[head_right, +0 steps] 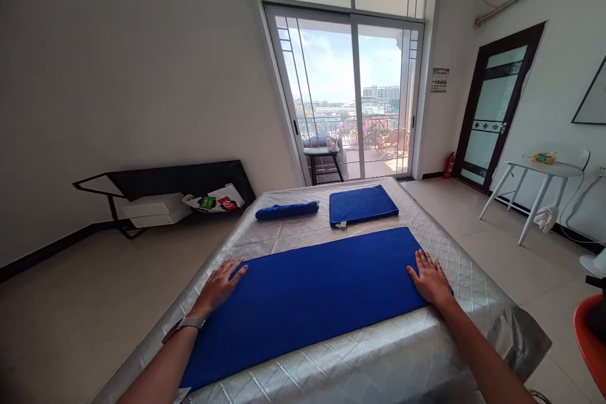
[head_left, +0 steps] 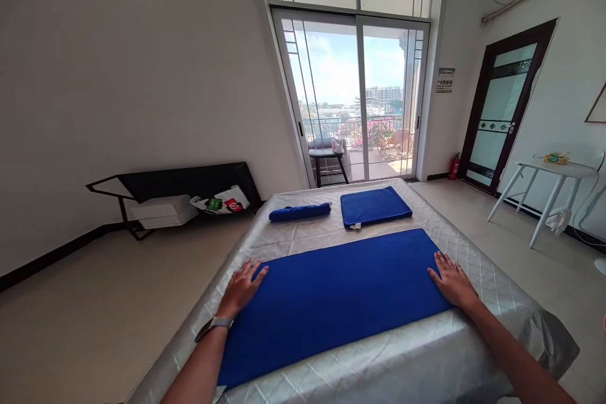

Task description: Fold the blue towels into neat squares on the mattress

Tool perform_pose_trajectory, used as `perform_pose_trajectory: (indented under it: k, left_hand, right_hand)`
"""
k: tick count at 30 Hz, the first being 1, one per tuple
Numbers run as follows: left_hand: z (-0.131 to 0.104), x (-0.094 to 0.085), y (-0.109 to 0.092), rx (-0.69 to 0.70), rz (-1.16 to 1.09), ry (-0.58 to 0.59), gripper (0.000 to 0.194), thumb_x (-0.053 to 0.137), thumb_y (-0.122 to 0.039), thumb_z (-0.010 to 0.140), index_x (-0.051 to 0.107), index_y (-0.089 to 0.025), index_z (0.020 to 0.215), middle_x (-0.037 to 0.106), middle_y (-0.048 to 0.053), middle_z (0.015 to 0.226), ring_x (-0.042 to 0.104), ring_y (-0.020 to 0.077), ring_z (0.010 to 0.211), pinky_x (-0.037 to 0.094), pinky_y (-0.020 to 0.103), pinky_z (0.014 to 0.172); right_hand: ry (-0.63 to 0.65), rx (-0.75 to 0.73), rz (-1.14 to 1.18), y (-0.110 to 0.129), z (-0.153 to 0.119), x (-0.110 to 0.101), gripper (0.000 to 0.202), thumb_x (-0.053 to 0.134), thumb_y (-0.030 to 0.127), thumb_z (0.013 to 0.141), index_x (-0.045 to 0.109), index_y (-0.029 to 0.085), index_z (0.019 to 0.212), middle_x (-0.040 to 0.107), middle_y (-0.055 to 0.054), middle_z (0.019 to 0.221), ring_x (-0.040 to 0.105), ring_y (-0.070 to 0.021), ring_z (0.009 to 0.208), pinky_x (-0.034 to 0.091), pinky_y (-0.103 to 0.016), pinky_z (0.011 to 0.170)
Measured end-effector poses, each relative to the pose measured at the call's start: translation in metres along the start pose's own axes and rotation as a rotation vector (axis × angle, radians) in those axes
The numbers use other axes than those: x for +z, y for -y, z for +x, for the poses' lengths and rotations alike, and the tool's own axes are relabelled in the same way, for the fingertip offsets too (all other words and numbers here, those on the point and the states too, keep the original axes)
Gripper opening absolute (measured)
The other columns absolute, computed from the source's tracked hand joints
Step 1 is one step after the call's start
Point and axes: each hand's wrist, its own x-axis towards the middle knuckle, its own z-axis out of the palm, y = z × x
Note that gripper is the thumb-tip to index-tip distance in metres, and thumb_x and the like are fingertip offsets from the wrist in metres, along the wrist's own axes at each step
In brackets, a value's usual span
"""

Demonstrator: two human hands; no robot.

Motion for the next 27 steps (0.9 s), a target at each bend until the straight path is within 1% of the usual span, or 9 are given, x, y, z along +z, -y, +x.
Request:
perform_pose_trajectory:
  k: [2,4,8,11,13,19,22,24,27]
  left_hand:
    - [-0.009,-0.006,0.002,0.007,-0.010,-0.042,0.063,0.024,-0.042,0.097,0.057,-0.015,0.144,0.056,0.012,0.152,0.041,0.0259,0.148,0.033,0.045,0.121]
    - [-0.028,-0.008,0.008,0.049,-0.012,-0.049,0.062,0.025,-0.042,0.097,0.058,-0.016,0.143,0.055,0.010,0.152,0.040,0.0251,0.148,0.033,0.044,0.122]
    - [-0.095,0.003,0.027,0.170,0.005,0.037,0.062,0.028,-0.048,0.098,0.050,-0.023,0.151,0.046,0.007,0.160,0.034,0.0267,0.152,0.031,0.049,0.122]
    - [-0.142,0.010,0.037,0.150,0.072,0.120,0.063,0.031,-0.051,0.099,0.040,-0.028,0.157,0.039,0.007,0.163,0.029,0.0292,0.153,0.031,0.054,0.121]
    - [-0.160,0.010,0.037,0.133,0.109,0.152,0.063,0.032,-0.053,0.099,0.038,-0.030,0.158,0.037,0.007,0.164,0.028,0.0299,0.154,0.030,0.055,0.121]
    - [-0.162,-0.002,0.022,0.076,0.121,0.191,0.068,0.033,-0.059,0.099,0.033,-0.027,0.159,0.027,0.008,0.168,0.023,0.0307,0.155,0.028,0.053,0.122]
    - [-0.160,-0.002,0.027,0.134,0.100,0.218,0.060,0.032,-0.052,0.101,0.038,-0.031,0.157,0.033,0.006,0.166,0.022,0.0307,0.156,0.027,0.053,0.122]
    - [-0.155,0.000,0.034,0.154,0.079,0.229,0.058,0.031,-0.045,0.101,0.040,-0.029,0.157,0.037,0.009,0.165,0.026,0.0323,0.155,0.030,0.055,0.121]
    - [-0.138,-0.001,0.043,0.180,0.066,0.218,0.057,0.032,-0.040,0.100,0.045,-0.027,0.154,0.044,0.012,0.161,0.032,0.0338,0.152,0.035,0.056,0.118]
  right_hand:
    - [-0.020,-0.013,0.021,-0.002,0.002,0.003,0.075,0.019,0.054,0.101,0.028,0.012,0.161,0.027,-0.011,0.168,0.018,-0.0230,0.156,0.013,-0.046,0.127]
    - [-0.034,-0.013,0.039,-0.004,0.003,0.006,0.074,0.018,0.055,0.100,0.029,0.014,0.161,0.026,-0.010,0.168,0.020,-0.0235,0.156,0.014,-0.047,0.127]
    - [-0.026,0.024,0.029,-0.001,0.004,0.004,0.077,0.019,0.056,0.099,0.028,0.012,0.162,0.027,-0.009,0.168,0.021,-0.0237,0.156,0.014,-0.046,0.127]
    - [0.000,0.027,0.011,0.000,0.005,0.001,0.077,0.019,0.054,0.099,0.026,0.010,0.162,0.026,-0.010,0.168,0.021,-0.0234,0.156,0.015,-0.046,0.127]
    - [0.009,0.030,-0.004,-0.001,0.007,0.002,0.077,0.019,0.053,0.099,0.026,0.010,0.162,0.026,-0.009,0.168,0.020,-0.0233,0.156,0.015,-0.046,0.127]
    - [-0.001,0.019,-0.035,-0.011,0.014,0.011,0.076,0.022,0.052,0.097,0.027,0.011,0.162,0.028,-0.010,0.168,0.020,-0.0247,0.156,0.016,-0.048,0.127]
    - [-0.017,-0.001,-0.029,-0.013,0.015,0.013,0.076,0.020,0.054,0.098,0.029,0.013,0.162,0.029,-0.009,0.168,0.022,-0.0253,0.156,0.018,-0.050,0.126]
    - [-0.020,-0.005,-0.030,-0.014,0.016,0.013,0.076,0.019,0.056,0.098,0.029,0.015,0.162,0.028,-0.008,0.168,0.022,-0.0251,0.156,0.018,-0.050,0.126]
    - [-0.001,0.011,-0.047,-0.015,0.016,0.014,0.078,0.020,0.054,0.097,0.027,0.012,0.162,0.028,-0.009,0.168,0.020,-0.0243,0.156,0.016,-0.047,0.127]
